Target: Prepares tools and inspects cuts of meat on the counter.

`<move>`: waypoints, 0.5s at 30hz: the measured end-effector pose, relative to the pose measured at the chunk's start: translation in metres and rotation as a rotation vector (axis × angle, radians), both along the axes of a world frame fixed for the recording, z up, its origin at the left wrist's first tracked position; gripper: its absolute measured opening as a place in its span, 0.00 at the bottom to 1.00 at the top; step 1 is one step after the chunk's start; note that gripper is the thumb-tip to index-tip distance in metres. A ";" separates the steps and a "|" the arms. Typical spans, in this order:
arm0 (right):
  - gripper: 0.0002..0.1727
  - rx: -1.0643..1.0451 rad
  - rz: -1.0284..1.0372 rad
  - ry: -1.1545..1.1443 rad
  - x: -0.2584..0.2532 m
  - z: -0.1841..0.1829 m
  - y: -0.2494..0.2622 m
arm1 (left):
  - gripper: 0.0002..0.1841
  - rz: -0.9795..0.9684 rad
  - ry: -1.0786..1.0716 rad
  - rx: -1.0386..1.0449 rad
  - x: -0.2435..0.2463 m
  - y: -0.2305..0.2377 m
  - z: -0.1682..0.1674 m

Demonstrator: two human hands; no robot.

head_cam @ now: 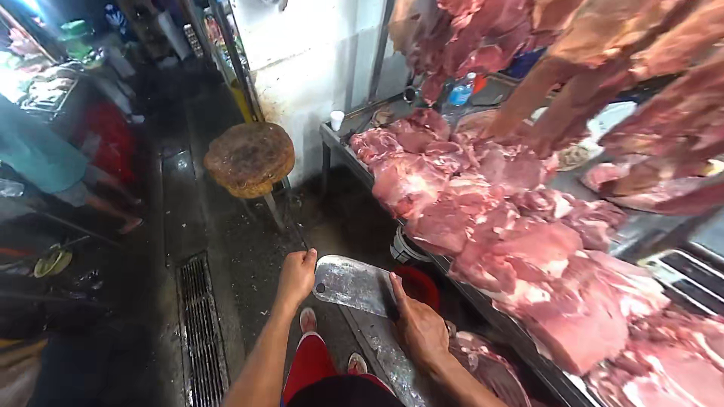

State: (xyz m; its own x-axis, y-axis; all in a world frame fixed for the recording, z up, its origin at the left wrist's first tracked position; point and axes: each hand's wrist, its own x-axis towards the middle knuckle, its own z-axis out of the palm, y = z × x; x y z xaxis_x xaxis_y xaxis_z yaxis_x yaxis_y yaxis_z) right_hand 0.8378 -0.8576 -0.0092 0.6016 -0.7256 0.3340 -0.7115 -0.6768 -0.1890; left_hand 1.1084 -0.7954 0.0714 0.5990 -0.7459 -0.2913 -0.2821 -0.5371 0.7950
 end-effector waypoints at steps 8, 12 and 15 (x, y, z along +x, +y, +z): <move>0.45 0.011 -0.016 0.100 0.115 -0.018 -0.102 | 0.23 -0.072 -0.072 0.163 0.114 -0.112 -0.024; 0.46 0.041 -0.059 0.129 0.175 -0.011 -0.143 | 0.22 -0.114 -0.082 0.185 0.168 -0.169 -0.020; 0.45 0.082 -0.091 0.134 0.212 -0.014 -0.166 | 0.21 -0.187 -0.031 0.157 0.206 -0.205 -0.018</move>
